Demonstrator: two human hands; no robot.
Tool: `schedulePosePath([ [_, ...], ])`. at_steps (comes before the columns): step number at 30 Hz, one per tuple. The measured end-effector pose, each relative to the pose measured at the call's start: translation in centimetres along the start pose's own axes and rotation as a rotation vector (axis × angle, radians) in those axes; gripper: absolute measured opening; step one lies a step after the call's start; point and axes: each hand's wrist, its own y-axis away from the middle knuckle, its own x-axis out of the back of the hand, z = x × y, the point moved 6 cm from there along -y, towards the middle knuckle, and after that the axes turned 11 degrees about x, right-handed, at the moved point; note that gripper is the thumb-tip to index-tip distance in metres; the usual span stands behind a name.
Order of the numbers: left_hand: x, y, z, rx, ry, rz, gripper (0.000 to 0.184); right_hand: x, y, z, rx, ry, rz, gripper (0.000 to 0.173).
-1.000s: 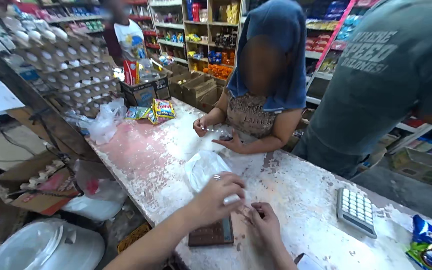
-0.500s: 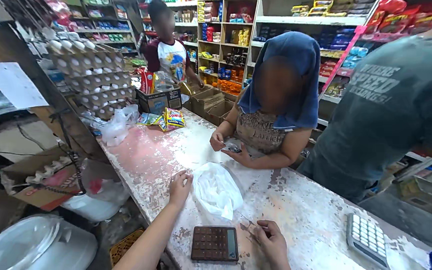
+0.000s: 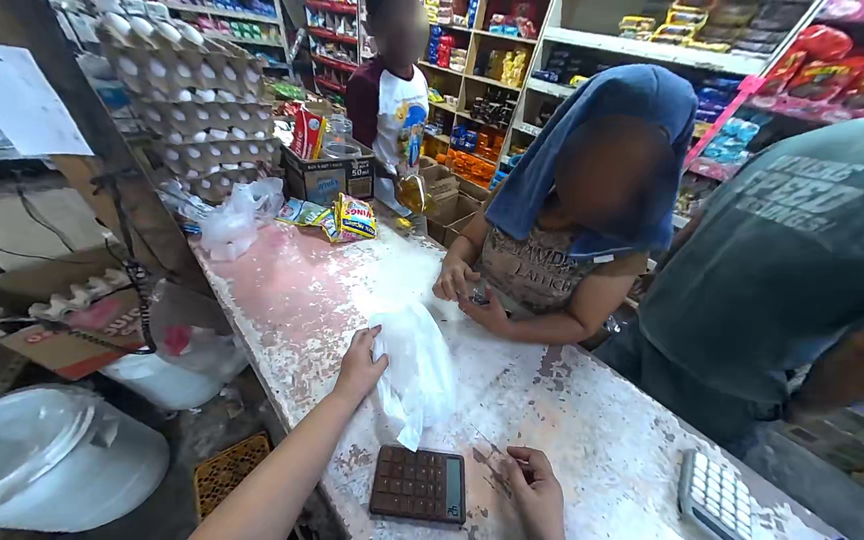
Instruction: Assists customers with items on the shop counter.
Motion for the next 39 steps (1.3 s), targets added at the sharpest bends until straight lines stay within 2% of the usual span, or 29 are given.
schedulePosePath([
  [6, 0.3, 0.2, 0.0, 0.03, -0.039, 0.024, 0.062, 0.0, -0.1, 0.1, -0.018, -0.001, -0.026, 0.023],
  [17, 0.7, 0.5, 0.3, -0.011, 0.028, 0.057, 0.051, 0.0, -0.1, -0.3, 0.009, 0.022, -0.019, 0.022],
  [20, 0.6, 0.2, -0.5, 0.035, 0.164, 0.056, 0.044, 0.0, 0.0, -0.2, 0.004, 0.015, -0.017, 0.022],
  [22, 0.3, 0.1, -1.2, 0.109, 0.343, 0.083, 0.04, 0.1, -0.1, -0.3, -0.007, 0.016, -0.016, 0.021],
  [25, 1.4, 2.1, 0.7, 0.212, 0.487, 0.061, 0.043, 0.1, -0.1, -0.2, -0.023, 0.021, -0.015, 0.021],
  [27, 1.5, 2.5, 1.0, 0.169, 0.503, 0.06, 0.043, 0.1, -0.1, -0.1, -0.022, 0.016, -0.011, 0.021],
  [29, 1.5, 2.8, 1.2, 0.073, 0.421, 0.055, 0.043, 0.1, -0.1, -0.1, -0.021, 0.015, -0.013, 0.021],
  [31, 2.3, 4.1, 2.8, 0.051, 0.312, 0.017, 0.042, 0.1, -0.1, -0.1, -0.011, 0.018, -0.015, 0.022],
  [33, 4.7, 6.4, 7.1, 0.204, 0.19, -0.131, 0.039, 0.1, -0.1, -0.2, 0.007, 0.022, -0.013, 0.022],
  [35, 6.2, 7.9, 9.7, 0.329, 0.124, -0.195, 0.041, 0.1, -0.1, -0.2, 0.006, 0.02, -0.01, 0.022],
  [37, 5.5, 7.8, 8.5, 0.237, 0.055, -0.158, 0.044, 0.0, -0.1, -0.1, 0.002, 0.012, -0.008, 0.022],
  [38, 4.2, 6.9, 6.4, 0.105, 0.032, -0.093, 0.047, 0.0, -0.1, 0.0, 0.006, 0.011, -0.007, 0.022],
  [39, 2.7, 5.2, 3.7, -0.062, 0.05, 0.057, 0.052, 0.0, -0.1, 0.0, 0.008, 0.015, -0.004, 0.021],
])
